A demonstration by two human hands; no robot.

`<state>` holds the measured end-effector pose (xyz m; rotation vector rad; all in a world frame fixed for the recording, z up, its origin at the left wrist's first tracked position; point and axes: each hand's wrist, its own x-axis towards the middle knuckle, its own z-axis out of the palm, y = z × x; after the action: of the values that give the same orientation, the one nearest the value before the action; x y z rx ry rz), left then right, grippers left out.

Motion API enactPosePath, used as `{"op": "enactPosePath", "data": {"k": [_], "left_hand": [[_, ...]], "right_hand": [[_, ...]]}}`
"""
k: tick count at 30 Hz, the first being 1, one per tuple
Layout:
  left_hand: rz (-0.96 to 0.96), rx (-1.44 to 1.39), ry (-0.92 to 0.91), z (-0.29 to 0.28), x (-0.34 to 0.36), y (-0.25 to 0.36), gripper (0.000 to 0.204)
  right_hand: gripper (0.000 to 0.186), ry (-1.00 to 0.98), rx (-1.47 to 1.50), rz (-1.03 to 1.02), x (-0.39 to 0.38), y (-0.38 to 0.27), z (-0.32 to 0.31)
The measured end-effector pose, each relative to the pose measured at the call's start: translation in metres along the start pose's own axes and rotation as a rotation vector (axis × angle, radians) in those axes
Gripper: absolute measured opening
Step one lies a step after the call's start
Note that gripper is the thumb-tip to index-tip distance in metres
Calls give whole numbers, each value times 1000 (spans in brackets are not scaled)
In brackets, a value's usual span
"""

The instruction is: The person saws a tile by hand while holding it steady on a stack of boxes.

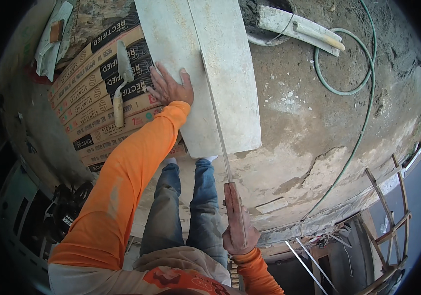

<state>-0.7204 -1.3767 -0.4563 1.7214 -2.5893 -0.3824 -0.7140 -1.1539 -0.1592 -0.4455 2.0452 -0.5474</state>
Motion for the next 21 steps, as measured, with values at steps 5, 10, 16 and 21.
{"op": "enactPosePath", "data": {"k": [5, 10, 16, 21], "left_hand": [[-4, 3, 43, 13, -9, 10, 82], [13, -11, 56, 12, -7, 8, 82], [13, 38, 48, -1, 1, -1, 81], [-6, -20, 24, 13, -9, 15, 82]], "right_hand": [[77, 343, 33, -272, 128, 34, 40], [71, 391, 79, -304, 111, 29, 32], [76, -24, -45, 108, 6, -11, -11], [77, 357, 260, -170, 140, 21, 23]]}}
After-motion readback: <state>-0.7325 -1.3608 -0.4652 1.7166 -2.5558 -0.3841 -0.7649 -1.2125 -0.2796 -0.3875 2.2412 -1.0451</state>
